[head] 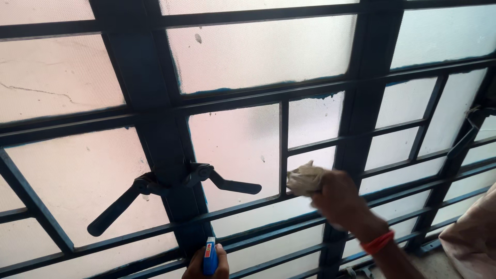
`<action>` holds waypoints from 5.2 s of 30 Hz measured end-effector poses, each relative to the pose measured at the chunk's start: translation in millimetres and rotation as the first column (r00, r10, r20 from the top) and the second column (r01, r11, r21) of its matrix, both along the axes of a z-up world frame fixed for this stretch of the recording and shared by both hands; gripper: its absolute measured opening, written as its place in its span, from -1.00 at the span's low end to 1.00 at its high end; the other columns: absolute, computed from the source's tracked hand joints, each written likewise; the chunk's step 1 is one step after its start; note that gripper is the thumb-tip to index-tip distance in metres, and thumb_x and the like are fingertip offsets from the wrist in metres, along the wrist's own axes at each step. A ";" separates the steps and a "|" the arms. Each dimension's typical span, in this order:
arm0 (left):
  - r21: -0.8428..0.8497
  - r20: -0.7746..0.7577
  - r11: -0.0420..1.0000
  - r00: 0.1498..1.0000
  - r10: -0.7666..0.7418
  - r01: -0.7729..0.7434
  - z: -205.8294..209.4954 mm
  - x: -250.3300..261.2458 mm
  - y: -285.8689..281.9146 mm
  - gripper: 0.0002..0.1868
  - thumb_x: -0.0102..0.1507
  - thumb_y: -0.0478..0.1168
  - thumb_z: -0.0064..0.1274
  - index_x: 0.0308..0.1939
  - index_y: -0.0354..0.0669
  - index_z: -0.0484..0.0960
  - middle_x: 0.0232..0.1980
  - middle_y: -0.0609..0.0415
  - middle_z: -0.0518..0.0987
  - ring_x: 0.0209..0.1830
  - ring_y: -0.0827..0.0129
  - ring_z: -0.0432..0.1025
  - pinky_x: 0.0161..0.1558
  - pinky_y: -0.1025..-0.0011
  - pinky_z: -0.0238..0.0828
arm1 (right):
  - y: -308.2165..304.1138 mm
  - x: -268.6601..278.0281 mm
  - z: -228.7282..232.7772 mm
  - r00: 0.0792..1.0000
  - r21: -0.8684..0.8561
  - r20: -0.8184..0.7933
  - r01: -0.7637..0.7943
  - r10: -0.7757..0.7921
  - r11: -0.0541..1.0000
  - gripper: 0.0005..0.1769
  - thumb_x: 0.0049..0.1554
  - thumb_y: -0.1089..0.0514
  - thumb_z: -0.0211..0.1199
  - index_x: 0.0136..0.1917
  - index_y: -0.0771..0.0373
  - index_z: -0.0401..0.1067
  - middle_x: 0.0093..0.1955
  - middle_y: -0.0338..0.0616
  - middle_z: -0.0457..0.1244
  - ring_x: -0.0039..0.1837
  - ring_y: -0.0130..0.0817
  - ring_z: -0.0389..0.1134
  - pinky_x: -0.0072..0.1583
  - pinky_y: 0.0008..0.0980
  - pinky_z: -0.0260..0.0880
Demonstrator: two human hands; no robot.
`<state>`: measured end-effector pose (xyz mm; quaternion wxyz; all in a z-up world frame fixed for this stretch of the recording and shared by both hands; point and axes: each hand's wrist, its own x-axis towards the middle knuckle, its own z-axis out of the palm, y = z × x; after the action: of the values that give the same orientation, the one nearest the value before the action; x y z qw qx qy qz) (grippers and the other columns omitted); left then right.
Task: The person sprays cleaning liquid onto a window and wipes the frame and panes with a cloth.
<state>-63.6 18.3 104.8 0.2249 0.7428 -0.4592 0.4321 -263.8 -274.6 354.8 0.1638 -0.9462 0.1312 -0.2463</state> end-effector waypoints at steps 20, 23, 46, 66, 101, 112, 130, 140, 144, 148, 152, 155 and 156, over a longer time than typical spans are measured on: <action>-0.380 -0.797 0.791 0.604 -0.016 -0.480 74.6 -66.0 -3.2 -0.79 0.13 -0.19 0.19 -0.32 -0.32 0.72 -0.39 -0.14 0.70 -0.42 0.16 0.66 -0.26 0.29 0.66 | 19.4 3.9 -62.7 0.759 -0.129 0.610 0.377 -0.227 0.917 -0.65 0.13 0.28 0.35 0.18 0.36 0.41 0.15 0.10 0.31 0.26 -0.02 0.34 0.28 -0.05 0.41; -0.408 -0.782 0.796 0.621 -0.052 -0.447 93.0 -79.3 -0.6 -0.81 0.17 -0.18 0.16 -0.41 -0.26 0.71 -0.50 -0.06 0.66 -0.57 0.27 0.59 -0.40 0.37 0.58 | 58.6 21.5 -77.9 0.748 -0.207 0.663 0.207 -0.018 0.956 -0.67 0.10 0.40 0.25 0.16 0.30 0.41 0.17 0.05 0.32 0.31 -0.04 0.36 0.36 -0.05 0.42; -0.542 -0.701 0.771 0.686 -0.195 -0.335 204.5 -113.1 15.6 -0.72 0.20 -0.23 0.14 -0.61 -0.18 0.54 -0.70 0.11 0.50 -0.79 0.48 0.40 -0.66 0.54 0.35 | -8.3 -35.6 -70.4 0.817 -0.328 0.574 0.174 0.049 0.929 -0.64 0.15 0.33 0.32 0.22 0.33 0.37 0.20 0.09 0.26 0.29 -0.05 0.32 0.29 -0.07 0.44; -0.530 -0.749 0.740 0.638 -0.179 -0.415 215.2 -94.8 21.1 -0.68 0.18 -0.19 0.16 -0.68 -0.15 0.55 -0.75 0.14 0.49 -0.83 0.49 0.39 -0.61 0.54 0.39 | 142.7 27.8 -64.4 0.809 -0.402 0.399 -0.269 0.432 0.875 -0.28 -0.17 0.19 0.55 0.26 0.24 0.39 0.34 0.05 0.25 0.43 0.12 0.21 0.30 0.12 0.24; -0.569 -0.694 0.757 0.682 -0.232 -0.321 195.2 -96.1 33.0 -0.70 0.22 -0.22 0.14 -0.63 -0.15 0.60 -0.71 0.14 0.51 -0.81 0.50 0.39 -0.60 0.62 0.36 | 182.0 48.3 -75.4 0.864 -0.345 0.423 -0.127 0.275 0.930 -0.54 0.05 0.24 0.44 0.18 0.34 0.36 0.16 0.10 0.28 0.21 0.00 0.38 0.18 -0.02 0.48; -0.577 -0.629 0.766 0.753 -0.195 -0.284 191.3 -91.8 29.4 -0.72 0.23 -0.21 0.14 -0.59 -0.16 0.61 -0.71 0.14 0.52 -0.81 0.50 0.40 -0.60 0.61 0.38 | 134.7 38.3 -91.6 0.772 -0.338 0.602 0.014 0.205 0.941 -0.52 0.06 0.17 0.44 0.22 0.25 0.39 0.17 0.09 0.29 0.21 0.00 0.39 0.19 0.07 0.45; -0.621 -0.630 0.730 0.737 -0.246 -0.287 193.8 -101.2 24.3 -0.78 0.20 -0.23 0.14 -0.54 -0.19 0.65 -0.67 0.09 0.58 -0.75 0.49 0.49 -0.57 0.55 0.45 | 186.2 59.7 -99.6 0.819 -0.168 0.562 -0.029 0.120 0.985 -0.58 0.12 0.20 0.39 0.20 0.31 0.36 0.16 0.12 0.30 0.13 0.00 0.42 0.10 0.00 0.50; -0.540 -0.718 0.761 0.668 -0.193 -0.360 208.7 -108.4 18.2 -0.83 0.20 -0.23 0.12 -0.44 -0.22 0.73 -0.65 0.06 0.60 -0.76 0.45 0.49 -0.56 0.53 0.46 | 88.3 10.4 -90.8 0.706 -0.389 0.615 -0.114 0.350 0.914 -0.43 0.07 0.21 0.39 0.33 0.25 0.33 0.34 0.01 0.25 0.41 -0.02 0.30 0.40 0.01 0.34; -0.496 -0.765 0.766 0.623 -0.162 -0.409 212.1 -106.3 14.4 -0.80 0.19 -0.19 0.12 -0.43 -0.22 0.74 -0.66 0.02 0.61 -0.77 0.40 0.49 -0.55 0.52 0.49 | 42.3 1.2 -113.0 0.595 -0.155 0.788 -0.055 0.157 0.986 -0.44 0.15 0.24 0.34 0.39 0.26 0.29 0.36 0.03 0.22 0.41 -0.08 0.29 0.43 -0.12 0.35; -0.520 -0.730 0.761 0.664 -0.160 -0.388 210.1 -101.3 10.1 -0.81 0.17 -0.18 0.12 -0.42 -0.22 0.75 -0.65 0.03 0.62 -0.75 0.42 0.51 -0.52 0.52 0.53 | -39.4 -9.4 -104.1 0.635 -0.211 0.772 0.234 0.015 0.949 -0.65 0.23 0.35 0.23 0.28 0.27 0.34 0.29 0.02 0.27 0.38 -0.10 0.30 0.43 -0.10 0.32; -0.572 -0.693 0.723 0.699 -0.175 -0.386 202.4 -95.9 3.8 -0.79 0.17 -0.16 0.15 -0.40 -0.25 0.72 -0.62 0.03 0.61 -0.72 0.40 0.54 -0.53 0.51 0.57 | -46.8 -5.5 -100.0 0.632 -0.106 0.747 0.419 -0.206 0.902 -0.73 0.20 0.37 0.24 0.19 0.28 0.39 0.21 0.00 0.28 0.30 -0.12 0.32 0.37 -0.07 0.34; -0.549 -0.707 0.737 0.690 -0.156 -0.395 199.7 -94.8 3.7 -0.78 0.18 -0.15 0.15 -0.42 -0.25 0.72 -0.64 0.01 0.61 -0.73 0.36 0.54 -0.51 0.48 0.57 | 2.7 6.1 -101.7 0.658 -0.192 0.752 0.282 -0.044 0.940 -0.68 0.14 0.41 0.19 0.15 0.16 0.44 0.19 -0.06 0.31 0.33 -0.12 0.33 0.41 0.02 0.36; -0.532 -0.715 0.746 0.684 -0.143 -0.400 200.2 -94.5 3.9 -0.78 0.19 -0.15 0.16 -0.42 -0.24 0.73 -0.64 0.01 0.61 -0.73 0.34 0.54 -0.48 0.47 0.57 | 15.4 7.2 -99.6 0.689 -0.249 0.725 0.251 0.008 0.935 -0.67 0.09 0.34 0.25 0.15 0.20 0.43 0.19 -0.02 0.31 0.34 -0.05 0.31 0.37 0.04 0.36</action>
<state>-158.1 22.2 305.0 0.5960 0.7558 -0.0956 0.2540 -256.5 -259.2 255.2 0.0248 -0.7780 0.0773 -0.6230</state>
